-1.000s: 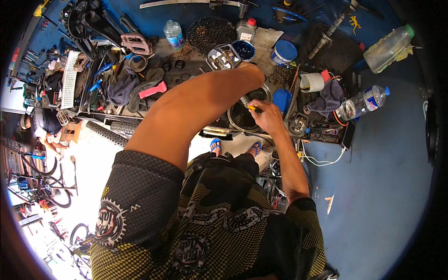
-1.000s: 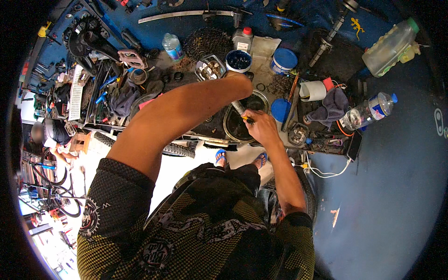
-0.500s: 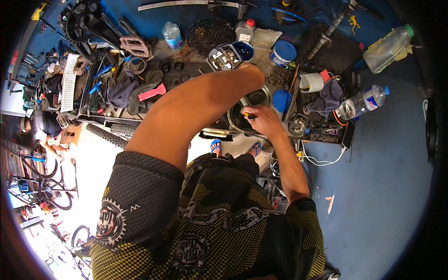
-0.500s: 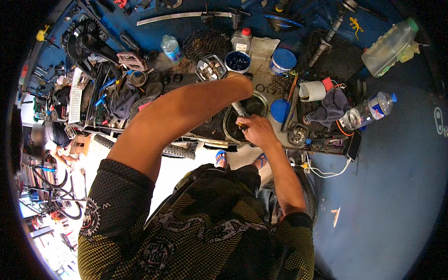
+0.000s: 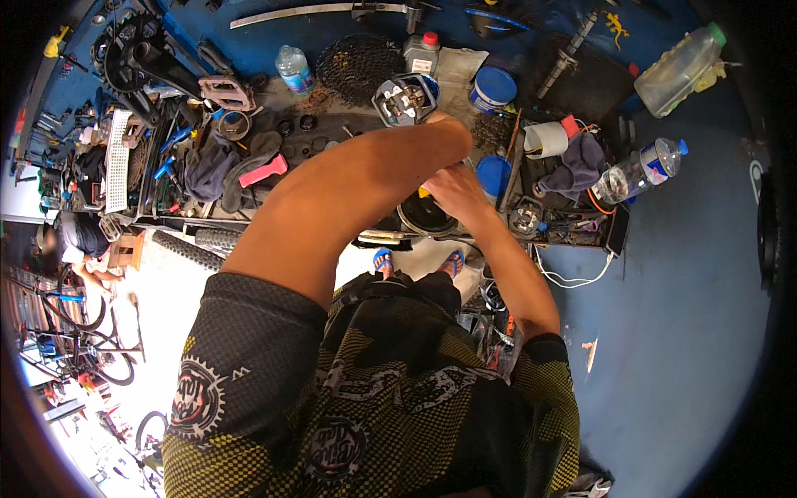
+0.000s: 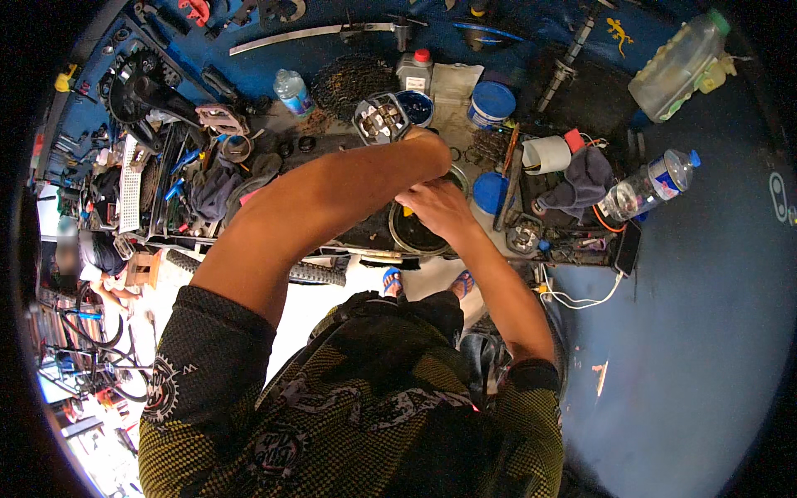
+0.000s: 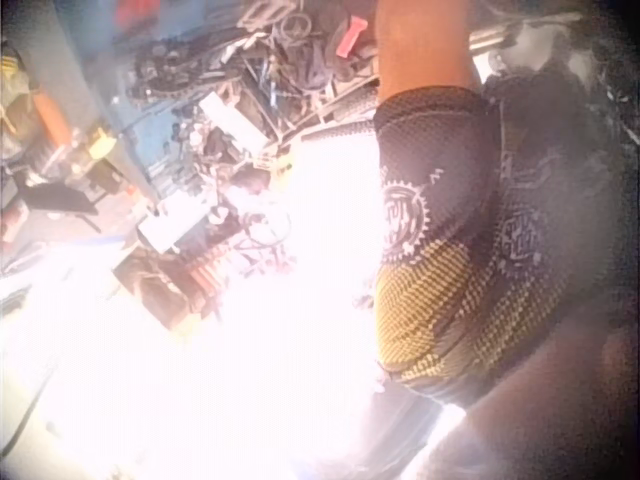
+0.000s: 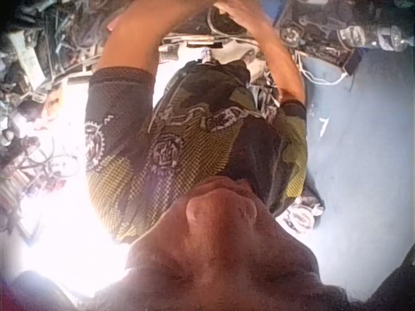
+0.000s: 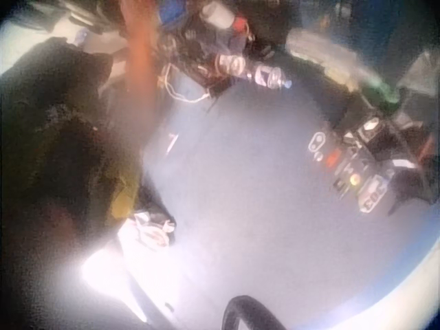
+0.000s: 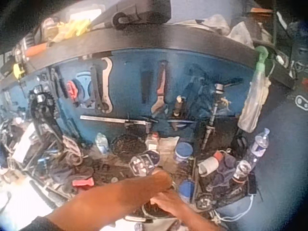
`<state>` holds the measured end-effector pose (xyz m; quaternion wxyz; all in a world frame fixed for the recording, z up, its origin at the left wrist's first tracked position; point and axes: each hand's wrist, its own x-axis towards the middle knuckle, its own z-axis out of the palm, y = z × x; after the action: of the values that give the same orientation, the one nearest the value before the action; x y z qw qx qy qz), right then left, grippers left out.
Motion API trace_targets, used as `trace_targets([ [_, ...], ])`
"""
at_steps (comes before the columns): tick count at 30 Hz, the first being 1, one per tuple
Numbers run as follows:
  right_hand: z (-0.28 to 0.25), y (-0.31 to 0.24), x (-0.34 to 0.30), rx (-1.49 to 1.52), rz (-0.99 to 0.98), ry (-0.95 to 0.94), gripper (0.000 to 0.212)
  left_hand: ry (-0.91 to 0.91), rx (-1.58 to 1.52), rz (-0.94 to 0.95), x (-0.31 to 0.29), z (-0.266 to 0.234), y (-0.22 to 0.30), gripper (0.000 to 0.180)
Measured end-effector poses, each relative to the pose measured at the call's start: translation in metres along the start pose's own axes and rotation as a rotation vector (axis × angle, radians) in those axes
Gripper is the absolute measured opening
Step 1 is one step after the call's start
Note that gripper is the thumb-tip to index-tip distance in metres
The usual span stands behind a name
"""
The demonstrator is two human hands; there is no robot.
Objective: The person scrubs a bicycle cassette with a yellow brush, then scrubs a derailleur hanger and other small parts in a container. The person works at a cluttered workbench in a bicycle repair shop.
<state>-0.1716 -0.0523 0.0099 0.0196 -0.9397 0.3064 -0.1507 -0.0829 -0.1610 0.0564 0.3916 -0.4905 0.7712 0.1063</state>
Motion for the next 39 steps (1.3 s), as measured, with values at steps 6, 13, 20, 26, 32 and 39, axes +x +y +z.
trace_targets([
  [6,0.01,0.0,-0.037,0.105,0.062,-0.232,0.02,-0.017,0.026,-0.038,0.01,-0.003,0.007,0.034],
  [13,-0.006,-0.01,-0.009,0.176,0.012,-0.066,0.016,-0.044,0.089,-0.066,0.02,-0.006,0.015,0.031],
  [20,0.023,-0.024,-0.019,0.029,0.041,-0.166,0.014,-0.044,0.086,-0.106,0.021,-0.01,0.024,0.029],
  [26,0.009,-0.031,-0.008,0.094,0.078,-0.066,0.014,-0.06,0.08,-0.104,0.029,-0.005,0.021,0.035],
  [32,0.019,-0.022,-0.017,0.082,0.005,-0.162,0.02,-0.116,0.065,-0.212,0.063,0.019,0.006,0.042],
  [39,0.011,0.005,-0.013,0.403,0.196,-0.001,0.034,-0.112,0.07,-0.161,0.005,0.007,0.004,0.046],
])
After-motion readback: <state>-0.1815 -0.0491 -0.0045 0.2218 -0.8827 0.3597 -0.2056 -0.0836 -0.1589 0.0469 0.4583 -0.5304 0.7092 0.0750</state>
